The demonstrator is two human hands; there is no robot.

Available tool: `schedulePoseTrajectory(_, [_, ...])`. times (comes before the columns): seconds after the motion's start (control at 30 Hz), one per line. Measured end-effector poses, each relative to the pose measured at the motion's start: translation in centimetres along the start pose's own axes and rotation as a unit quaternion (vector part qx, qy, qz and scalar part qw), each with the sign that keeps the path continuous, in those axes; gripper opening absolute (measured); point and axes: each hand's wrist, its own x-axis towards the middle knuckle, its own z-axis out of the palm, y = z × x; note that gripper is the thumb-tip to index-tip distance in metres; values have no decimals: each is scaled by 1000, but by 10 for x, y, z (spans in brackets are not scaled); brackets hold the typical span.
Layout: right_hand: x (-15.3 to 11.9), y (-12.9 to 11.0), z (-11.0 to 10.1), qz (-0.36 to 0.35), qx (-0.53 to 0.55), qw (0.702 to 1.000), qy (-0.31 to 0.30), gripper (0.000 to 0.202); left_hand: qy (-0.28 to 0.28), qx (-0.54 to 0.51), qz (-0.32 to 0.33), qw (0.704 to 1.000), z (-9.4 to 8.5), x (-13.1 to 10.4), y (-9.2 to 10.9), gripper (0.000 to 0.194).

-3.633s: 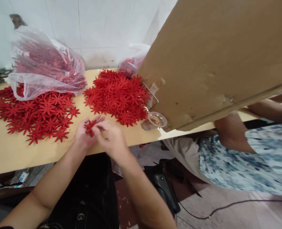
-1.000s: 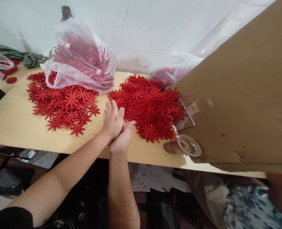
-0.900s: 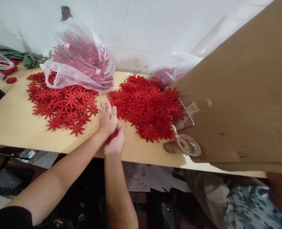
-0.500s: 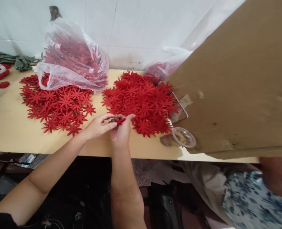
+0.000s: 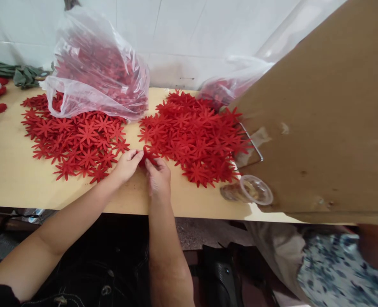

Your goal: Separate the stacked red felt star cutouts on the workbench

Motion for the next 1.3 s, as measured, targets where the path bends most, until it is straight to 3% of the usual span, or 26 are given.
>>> schedulePoseTrajectory(0.13, [5, 5, -3, -25, -47, 997, 53, 25, 36, -9, 48, 998, 1, -8, 3, 18])
schedulePoseTrajectory(0.2, [4, 4, -4, -33, -75, 993, 83, 24, 82, -27, 40, 995, -2, -7, 5, 26])
schedulePoseTrajectory(0.27, [2, 2, -6, -37, -96, 989, 104, 24, 93, -55, 22, 994, -5, -6, 7, 28])
schedulePoseTrajectory(0.43, [-5, 3, -7, -64, -152, 982, 87, 25, -45, -80, 21, 996, -4, -11, 8, 22])
schedulePoseTrajectory(0.6, [-7, 8, -5, -114, -220, 966, 76, 21, -67, -56, 29, 996, -1, -12, 2, 25])
schedulePoseTrajectory(0.7, [-11, 9, -3, -200, -288, 929, 119, 31, -53, -55, 5, 997, -2, -10, 2, 27])
schedulePoseTrajectory(0.8, [-17, 6, -1, -296, -385, 852, 194, 44, -34, -38, -10, 999, -4, -10, 4, 29])
schedulePoseTrajectory(0.87, [-19, 4, 0, -317, -433, 824, 185, 40, -21, -20, -7, 1000, -5, -10, 6, 30])
schedulePoseTrajectory(1.0, [-17, 4, -1, -262, -449, 848, 106, 19, -32, 15, 26, 999, -7, -13, 7, 33])
schedulePoseTrajectory(1.13, [-11, 3, -5, -180, -402, 891, 112, 24, -62, 74, 68, 993, -7, -19, 8, 32])
schedulePoseTrajectory(1.3, [-11, 2, -9, -170, -319, 929, 79, 27, -72, 42, 58, 995, -2, -21, 5, 32])
